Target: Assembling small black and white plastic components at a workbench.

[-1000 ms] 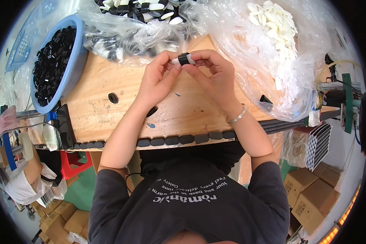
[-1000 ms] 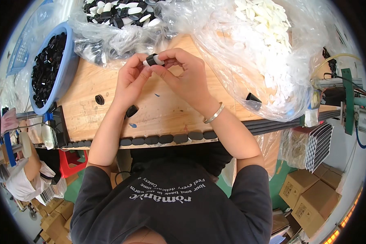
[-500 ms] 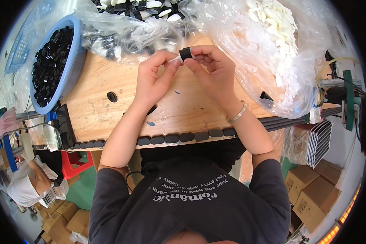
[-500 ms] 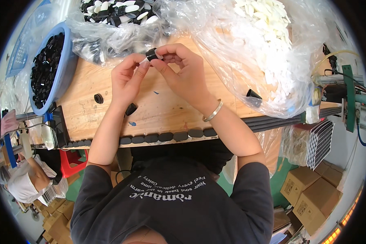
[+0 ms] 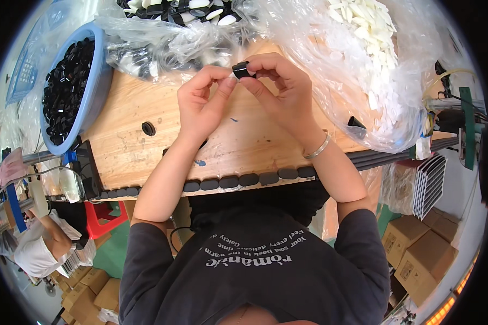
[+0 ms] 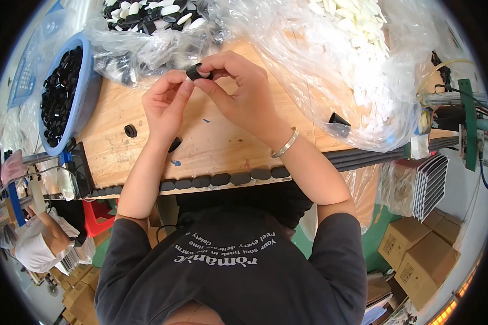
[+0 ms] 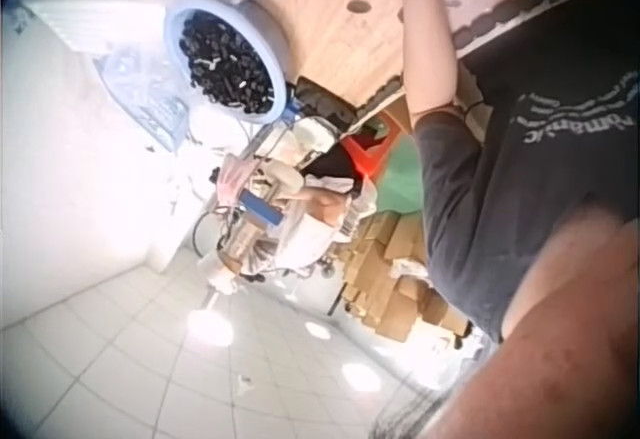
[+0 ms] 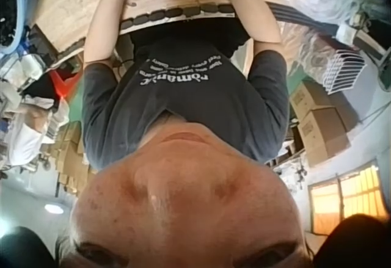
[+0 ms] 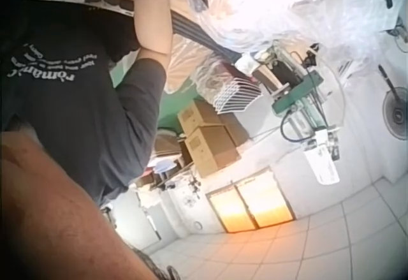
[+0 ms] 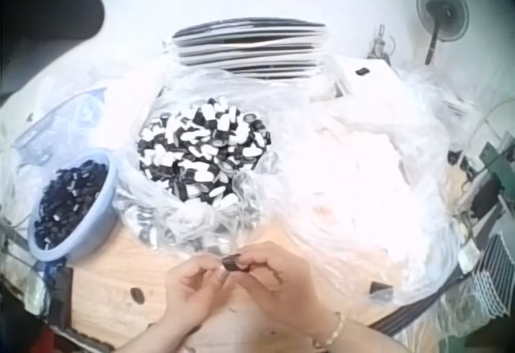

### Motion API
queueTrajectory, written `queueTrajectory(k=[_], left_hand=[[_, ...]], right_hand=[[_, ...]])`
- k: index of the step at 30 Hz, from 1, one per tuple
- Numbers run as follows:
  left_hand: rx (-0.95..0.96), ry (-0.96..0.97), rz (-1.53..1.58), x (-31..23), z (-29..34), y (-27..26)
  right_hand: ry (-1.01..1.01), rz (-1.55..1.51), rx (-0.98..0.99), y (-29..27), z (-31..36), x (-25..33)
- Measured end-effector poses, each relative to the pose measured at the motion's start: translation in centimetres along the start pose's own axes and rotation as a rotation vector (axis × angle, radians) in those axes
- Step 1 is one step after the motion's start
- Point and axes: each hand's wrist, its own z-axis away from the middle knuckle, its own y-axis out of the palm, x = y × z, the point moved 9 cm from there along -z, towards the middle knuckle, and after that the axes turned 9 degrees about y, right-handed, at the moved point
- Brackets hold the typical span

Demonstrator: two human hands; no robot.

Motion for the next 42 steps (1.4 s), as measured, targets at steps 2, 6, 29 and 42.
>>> queueTrajectory(k=[2,6,29,42], left_hand=[[-0.027,-0.056,0.029,0.9,0.2,-0.2],[0.124,0.132,-0.255,-0.7,-0.6,0.0],[0.507,0.458,-0.775,-3.5,-1.3,1.5],[0.284,0.192,-0.398,-0.8,-1.3,1.0]], right_hand=[[-0.064,0.092,0.017,0.0,0.0,0.9],[-0.281,0.317,0.055,0.5,0.3,3.0],[-0.333,0.411,0.129,1.3,0.9,2.5],[-0.302,0.413,-0.025,0.6,1.0,3.0]])
